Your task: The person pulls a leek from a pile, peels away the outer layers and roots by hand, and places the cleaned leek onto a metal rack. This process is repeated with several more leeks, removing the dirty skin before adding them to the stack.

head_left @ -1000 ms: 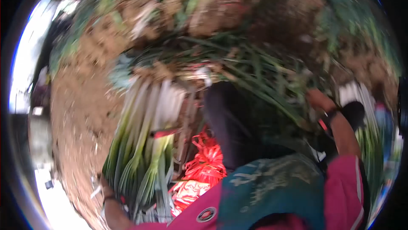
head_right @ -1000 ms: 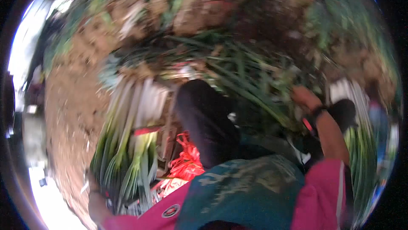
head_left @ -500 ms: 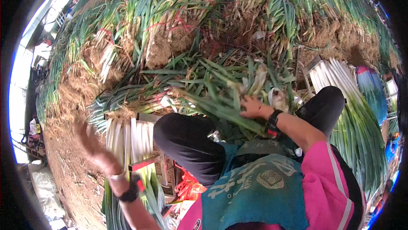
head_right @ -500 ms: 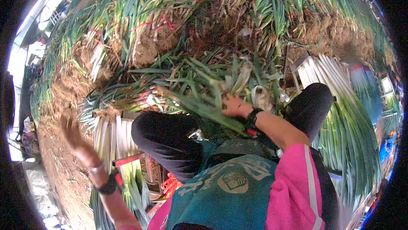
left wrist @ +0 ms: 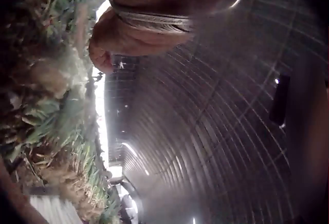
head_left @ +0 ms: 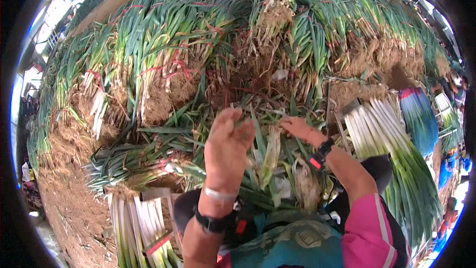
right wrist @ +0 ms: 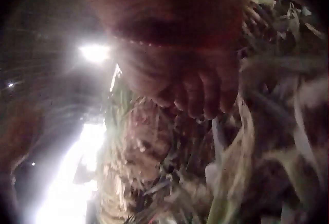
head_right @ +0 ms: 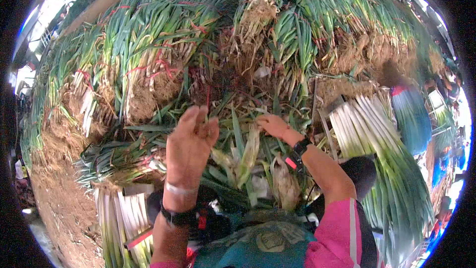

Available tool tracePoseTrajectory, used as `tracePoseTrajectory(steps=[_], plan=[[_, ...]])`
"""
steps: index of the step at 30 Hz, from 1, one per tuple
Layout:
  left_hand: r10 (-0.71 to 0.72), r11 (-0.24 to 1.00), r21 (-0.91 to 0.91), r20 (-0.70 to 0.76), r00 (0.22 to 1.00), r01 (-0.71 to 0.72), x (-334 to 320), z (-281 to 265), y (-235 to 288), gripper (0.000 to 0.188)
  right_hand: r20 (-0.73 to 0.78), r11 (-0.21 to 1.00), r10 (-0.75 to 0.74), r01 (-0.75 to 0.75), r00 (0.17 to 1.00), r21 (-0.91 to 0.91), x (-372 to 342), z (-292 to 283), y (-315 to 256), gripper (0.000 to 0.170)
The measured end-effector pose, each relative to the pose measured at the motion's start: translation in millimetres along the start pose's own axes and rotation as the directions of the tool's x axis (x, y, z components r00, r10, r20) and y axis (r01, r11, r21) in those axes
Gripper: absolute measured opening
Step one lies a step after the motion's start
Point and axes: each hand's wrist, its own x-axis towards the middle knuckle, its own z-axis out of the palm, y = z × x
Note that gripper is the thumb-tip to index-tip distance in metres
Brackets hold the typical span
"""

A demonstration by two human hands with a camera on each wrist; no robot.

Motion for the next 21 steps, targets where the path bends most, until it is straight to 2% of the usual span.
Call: tracePoseTrajectory(steps=[1,4,5,8,9,12,13,15,16,17,20,21], plan=[[-0.038,0.999,-0.021,-0.029,0.999,0.038,3.2,-3.9,-1.6,0.032,-0.045,0.999,0.044,-0.044,0.998,0.000,18.5,-12.9,4.3,0.038],[-0.063,0.998,0.018,-0.088,0.994,0.064,11.6,10.3,8.8,0.031,-0.068,0.968,0.080,-0.061,0.995,0.245,67.8,-33.4,18.6,0.036],[-0.053,0.997,0.041,-0.108,0.993,0.058,16.4,14.1,12.1,0.030,-0.065,0.972,0.117,-0.101,0.991,0.210,87.7,-37.4,23.6,0.035],[0.022,0.995,0.100,-0.163,0.986,-0.005,33.6,17.2,16.2,0.031,-0.046,0.953,0.069,-0.052,0.997,0.298,140.7,-38.5,34.4,0.035],[0.021,0.995,0.097,-0.172,0.985,-0.004,39.6,15.8,15.9,0.030,-0.080,0.962,0.114,-0.090,0.990,0.259,130.7,-42.9,-1.6,0.032],[0.019,0.996,0.084,-0.186,0.982,-0.003,61.1,11.6,14.6,0.029,-0.105,0.953,0.034,-0.001,0.994,0.302,176.4,-48.4,-4.3,0.030],[0.014,0.997,0.078,-0.187,0.982,0.000,68.4,10.7,14.2,0.029,-0.203,0.946,0.063,0.007,0.977,0.325,185.8,-50.6,-10.4,0.030],[0.003,0.998,0.063,-0.177,0.984,0.008,81.4,12.0,13.2,0.029,-0.425,0.985,-0.170,0.148,0.889,-0.085,202.4,-68.1,-20.4,0.029],[-0.008,0.998,0.063,-0.179,0.984,0.020,86.3,12.8,13.2,0.029,-0.486,0.939,-0.306,0.174,0.819,-0.297,214.6,-76.8,-21.2,0.030],[-0.016,0.998,0.062,-0.182,0.983,0.028,91.0,13.3,14.0,0.029,-0.557,0.990,-0.130,0.134,0.820,-0.033,244.4,-80.3,-3.3,0.033],[-0.032,0.998,0.038,-0.198,0.980,0.040,102.6,17.7,19.8,0.028,-0.613,0.969,-0.154,-0.004,0.775,-0.248,265.8,-110.0,-25.2,0.037],[-0.036,0.998,0.036,-0.213,0.976,0.044,105.9,18.0,22.1,0.029,-0.621,0.977,-0.137,0.003,0.772,-0.212,273.9,-116.0,-30.9,0.046]])
